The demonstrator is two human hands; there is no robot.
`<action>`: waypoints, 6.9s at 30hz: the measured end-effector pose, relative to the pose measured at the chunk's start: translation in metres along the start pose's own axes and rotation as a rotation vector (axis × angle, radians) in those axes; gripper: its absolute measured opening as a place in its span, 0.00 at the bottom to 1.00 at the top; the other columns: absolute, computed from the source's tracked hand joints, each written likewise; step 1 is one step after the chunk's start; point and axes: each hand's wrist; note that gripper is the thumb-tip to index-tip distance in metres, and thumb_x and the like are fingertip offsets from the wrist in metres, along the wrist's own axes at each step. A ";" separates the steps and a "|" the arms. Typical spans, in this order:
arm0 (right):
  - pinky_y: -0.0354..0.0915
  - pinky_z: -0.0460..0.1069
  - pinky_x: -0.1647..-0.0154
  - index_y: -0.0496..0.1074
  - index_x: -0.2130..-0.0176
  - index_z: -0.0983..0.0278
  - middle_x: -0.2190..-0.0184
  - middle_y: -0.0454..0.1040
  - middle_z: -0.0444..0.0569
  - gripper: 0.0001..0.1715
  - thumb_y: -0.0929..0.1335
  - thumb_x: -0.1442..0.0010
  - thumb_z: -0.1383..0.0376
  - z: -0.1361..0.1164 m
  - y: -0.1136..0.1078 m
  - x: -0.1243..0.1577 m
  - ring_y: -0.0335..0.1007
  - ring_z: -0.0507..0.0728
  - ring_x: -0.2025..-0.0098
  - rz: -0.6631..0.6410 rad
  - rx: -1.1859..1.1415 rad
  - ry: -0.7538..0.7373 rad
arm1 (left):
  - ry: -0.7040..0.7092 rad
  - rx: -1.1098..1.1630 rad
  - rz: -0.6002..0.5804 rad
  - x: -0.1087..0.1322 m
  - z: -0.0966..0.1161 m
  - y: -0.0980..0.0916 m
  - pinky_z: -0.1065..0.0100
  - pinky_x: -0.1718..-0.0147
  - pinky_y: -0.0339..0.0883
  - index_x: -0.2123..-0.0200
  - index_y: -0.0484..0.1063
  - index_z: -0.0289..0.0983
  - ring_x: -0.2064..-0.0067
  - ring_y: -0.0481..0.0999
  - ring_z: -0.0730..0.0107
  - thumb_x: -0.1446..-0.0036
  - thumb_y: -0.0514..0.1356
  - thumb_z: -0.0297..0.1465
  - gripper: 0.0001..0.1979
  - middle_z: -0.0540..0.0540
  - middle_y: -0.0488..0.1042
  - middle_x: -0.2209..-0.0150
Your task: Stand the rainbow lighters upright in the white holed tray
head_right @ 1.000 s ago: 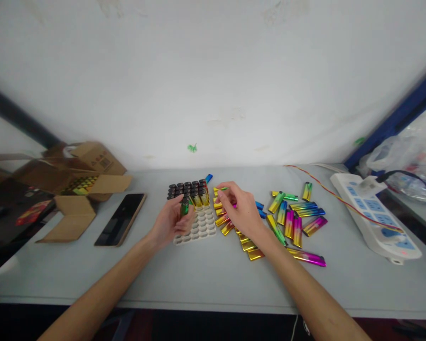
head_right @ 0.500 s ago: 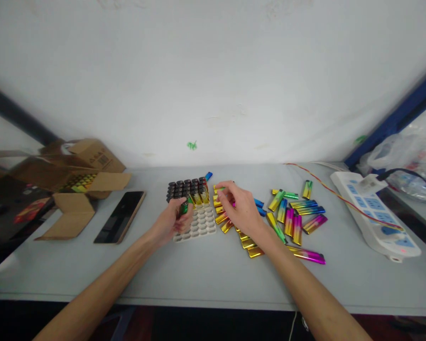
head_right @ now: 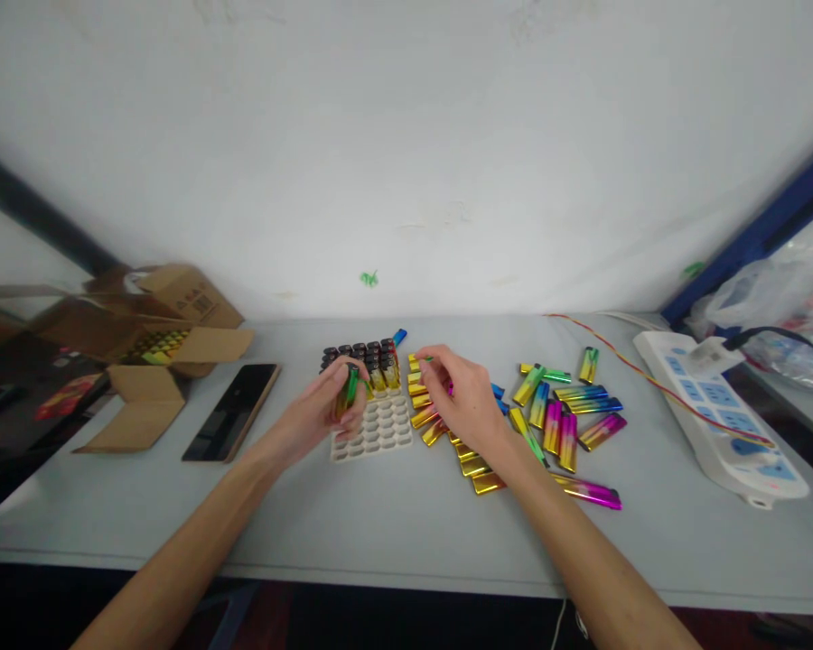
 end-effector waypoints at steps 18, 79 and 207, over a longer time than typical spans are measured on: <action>0.68 0.48 0.64 0.74 0.53 0.61 0.71 0.79 0.44 0.09 0.64 0.27 0.65 0.005 0.004 0.001 0.76 0.54 0.72 -0.084 0.098 -0.083 | 0.794 -0.620 0.311 0.004 0.012 -0.011 0.48 0.38 0.70 0.56 0.82 0.41 0.43 0.80 0.54 0.40 0.70 0.26 0.10 0.43 0.84 0.51; 0.67 0.56 0.41 0.81 0.50 0.67 0.54 0.79 0.59 0.14 0.67 0.29 0.65 0.093 -0.006 -0.057 0.75 0.61 0.50 -0.356 0.441 -0.084 | 0.501 -1.192 0.426 -0.019 -0.016 -0.052 0.53 0.43 0.71 0.43 0.71 0.43 0.47 0.77 0.54 0.47 0.74 0.44 0.31 0.43 0.75 0.49; 0.70 0.57 0.48 0.77 0.50 0.64 0.51 0.75 0.56 0.25 0.77 0.39 0.51 0.002 0.007 0.015 0.73 0.64 0.50 -0.548 0.280 -0.350 | 0.706 -0.562 0.293 0.009 0.010 0.002 0.60 0.56 0.76 0.60 0.80 0.39 0.58 0.78 0.61 0.38 0.69 0.35 0.06 0.43 0.78 0.61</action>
Point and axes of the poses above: each hand's wrist, its own x-axis away from the middle knuckle, its own y-axis out of the palm, z = x × y
